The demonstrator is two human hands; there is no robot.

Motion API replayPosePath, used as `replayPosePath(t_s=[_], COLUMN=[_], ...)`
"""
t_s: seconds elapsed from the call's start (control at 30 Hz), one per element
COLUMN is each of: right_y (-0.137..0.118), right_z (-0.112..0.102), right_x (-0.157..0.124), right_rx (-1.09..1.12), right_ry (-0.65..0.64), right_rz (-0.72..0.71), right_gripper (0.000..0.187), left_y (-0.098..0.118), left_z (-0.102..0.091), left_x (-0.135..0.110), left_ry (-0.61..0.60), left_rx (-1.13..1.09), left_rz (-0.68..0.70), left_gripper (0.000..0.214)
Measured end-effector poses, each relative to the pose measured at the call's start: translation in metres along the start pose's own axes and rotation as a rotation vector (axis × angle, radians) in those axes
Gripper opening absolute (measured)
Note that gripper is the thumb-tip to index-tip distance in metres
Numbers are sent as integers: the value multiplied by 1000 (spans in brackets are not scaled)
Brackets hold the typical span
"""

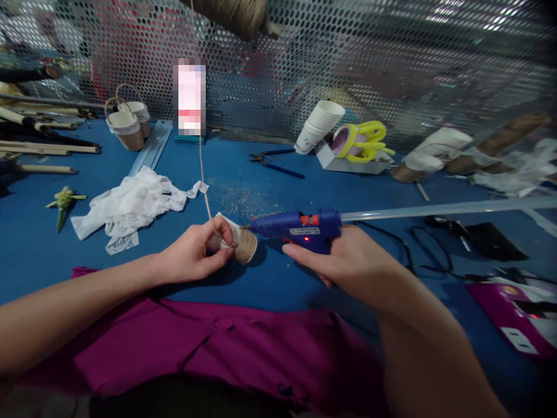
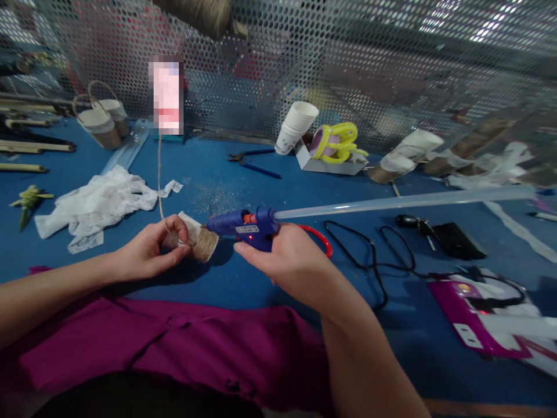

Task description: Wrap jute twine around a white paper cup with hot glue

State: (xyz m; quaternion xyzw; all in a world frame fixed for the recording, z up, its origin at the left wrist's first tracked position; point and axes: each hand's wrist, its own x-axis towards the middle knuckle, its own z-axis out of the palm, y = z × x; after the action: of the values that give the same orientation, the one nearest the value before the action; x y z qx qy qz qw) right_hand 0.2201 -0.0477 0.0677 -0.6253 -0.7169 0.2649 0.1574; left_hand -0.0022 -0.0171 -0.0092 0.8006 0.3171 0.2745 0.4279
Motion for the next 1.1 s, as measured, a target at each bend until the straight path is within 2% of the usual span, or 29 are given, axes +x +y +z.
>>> replayPosePath(t_s=[0.13, 0.43, 0.6, 0.67, 0.77, 0.83, 0.9, 1.1], right_y=[3, 6, 11, 15, 28, 39, 48, 73], right_z=[2, 1, -2, -3, -2, -1, 2, 14], right_x=[2, 0, 4, 9, 22, 35, 49, 80], right_rx=[123, 112, 166, 249, 294, 103, -36, -77], right_ry=[-118, -132, -136, -82, 100, 246, 337, 363], right_rz=[135, 187, 161, 123, 131, 226, 301, 358], right_gripper=[32, 42, 32, 29, 30, 33, 32, 33], left_y=[1, -1, 0, 0, -1, -1, -1, 0], left_z=[0, 1, 2, 2, 2, 2, 3, 3], left_x=[1, 3, 3, 3, 2, 2, 2, 3], left_ry=[5, 19, 18, 27, 44, 64, 88, 113], left_rx=[22, -46, -67, -55, -22, -1, 8, -18], left_rz=[25, -26, -33, -20, -2, 4, 5, -3], left_gripper=[10, 9, 9, 9, 8, 8, 9, 10])
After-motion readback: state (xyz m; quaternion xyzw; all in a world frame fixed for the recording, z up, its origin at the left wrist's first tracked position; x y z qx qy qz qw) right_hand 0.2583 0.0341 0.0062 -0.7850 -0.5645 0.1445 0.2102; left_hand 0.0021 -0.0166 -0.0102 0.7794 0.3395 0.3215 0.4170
